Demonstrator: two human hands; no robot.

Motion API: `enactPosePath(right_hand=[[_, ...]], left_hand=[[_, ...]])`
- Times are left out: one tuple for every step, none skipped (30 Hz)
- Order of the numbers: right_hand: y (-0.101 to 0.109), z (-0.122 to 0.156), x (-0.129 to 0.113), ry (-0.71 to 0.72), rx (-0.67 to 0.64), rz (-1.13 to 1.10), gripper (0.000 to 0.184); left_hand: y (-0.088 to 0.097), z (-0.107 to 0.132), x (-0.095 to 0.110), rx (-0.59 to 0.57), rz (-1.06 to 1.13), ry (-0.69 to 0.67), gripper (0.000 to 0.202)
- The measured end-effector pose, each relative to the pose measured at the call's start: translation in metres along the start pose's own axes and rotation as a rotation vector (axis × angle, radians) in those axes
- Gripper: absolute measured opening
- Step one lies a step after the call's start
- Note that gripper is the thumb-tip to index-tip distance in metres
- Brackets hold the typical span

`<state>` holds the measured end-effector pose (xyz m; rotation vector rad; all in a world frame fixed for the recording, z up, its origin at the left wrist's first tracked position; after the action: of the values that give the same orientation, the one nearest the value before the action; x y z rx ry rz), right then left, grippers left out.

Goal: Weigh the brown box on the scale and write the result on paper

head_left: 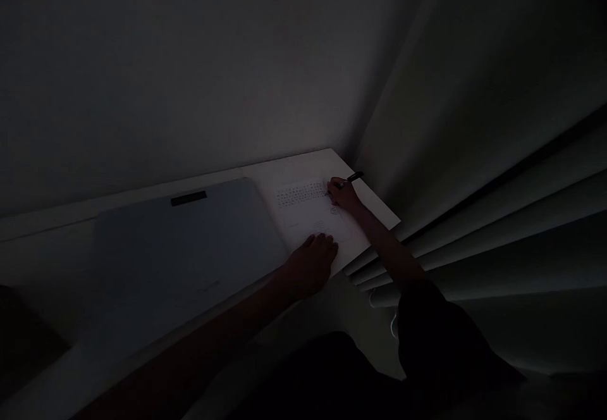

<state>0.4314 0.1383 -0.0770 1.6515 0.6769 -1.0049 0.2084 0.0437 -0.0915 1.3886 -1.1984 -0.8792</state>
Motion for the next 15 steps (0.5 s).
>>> enactPosePath(right_hand=[[0.0,-0.001,0.002,0.004,0.002,-0.001,0.025],[0.0,-0.001,0.004,0.012,0.002,-0.006,0.025],[0.0,-0.002,0.006,0.02,-0.003,-0.015,0.025],[0.0,-0.003,0.008,0.028,-0.007,-0.027,0.025],[0.0,-0.004,0.011,0.036,-0.009,-0.037,0.025],[0.0,-0.005,0.013,0.042,-0.008,-0.044,0.025],[0.0,-0.006,0.015,0.043,-0.006,-0.046,0.025],[-0.001,-0.006,0.016,0.04,-0.001,-0.044,0.025],[-0.001,-0.007,0.016,0.034,0.003,-0.038,0.025],[-0.001,-0.007,0.016,0.027,0.008,-0.03,0.025],[0.0,-0.006,0.015,0.028,0.012,-0.022,0.026],[0.001,-0.006,0.014,0.041,0.025,-0.008,0.028],[0.002,-0.005,0.013,0.071,0.049,0.015,0.032],[0.004,-0.005,0.012,0.113,0.087,0.052,0.035],[0.006,-0.005,0.011,0.164,0.129,0.097,0.037]], left_hand=[[0.001,0.0,0.0,-0.013,0.002,0.002,0.045],[0.001,0.0,0.0,-0.022,0.002,0.001,0.045],[0.002,-0.001,0.001,-0.025,0.0,-0.002,0.046],[0.002,0.0,0.001,-0.028,-0.004,-0.002,0.047],[0.003,0.0,0.001,-0.036,-0.009,-0.002,0.049],[0.003,0.0,0.002,-0.048,-0.013,0.0,0.05],[0.004,0.0,0.002,-0.063,-0.016,0.004,0.05],[0.004,0.001,0.002,-0.075,-0.019,0.008,0.051],[0.004,0.001,0.002,-0.084,-0.021,0.014,0.051],[0.003,0.001,0.002,-0.085,-0.022,0.019,0.05],[0.002,0.001,0.001,-0.079,-0.023,0.02,0.05],[0.001,0.001,0.001,-0.071,-0.023,0.018,0.05],[-0.001,0.001,0.001,-0.06,-0.023,0.014,0.05],[-0.002,0.001,0.0,-0.046,-0.022,0.011,0.05],[-0.004,0.001,0.0,-0.033,-0.019,0.008,0.05]])
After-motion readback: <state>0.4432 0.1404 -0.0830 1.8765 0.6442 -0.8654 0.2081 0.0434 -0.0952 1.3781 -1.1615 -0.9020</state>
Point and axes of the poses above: each hand's wrist, its own z-axis away from the middle knuckle, its own y-axis out of the back of the hand, x = y × z, the point moved 1 cm from there along -z, towards the middle knuckle, and after that the axes turned 4 degrees about z, right-handed, at the moved point
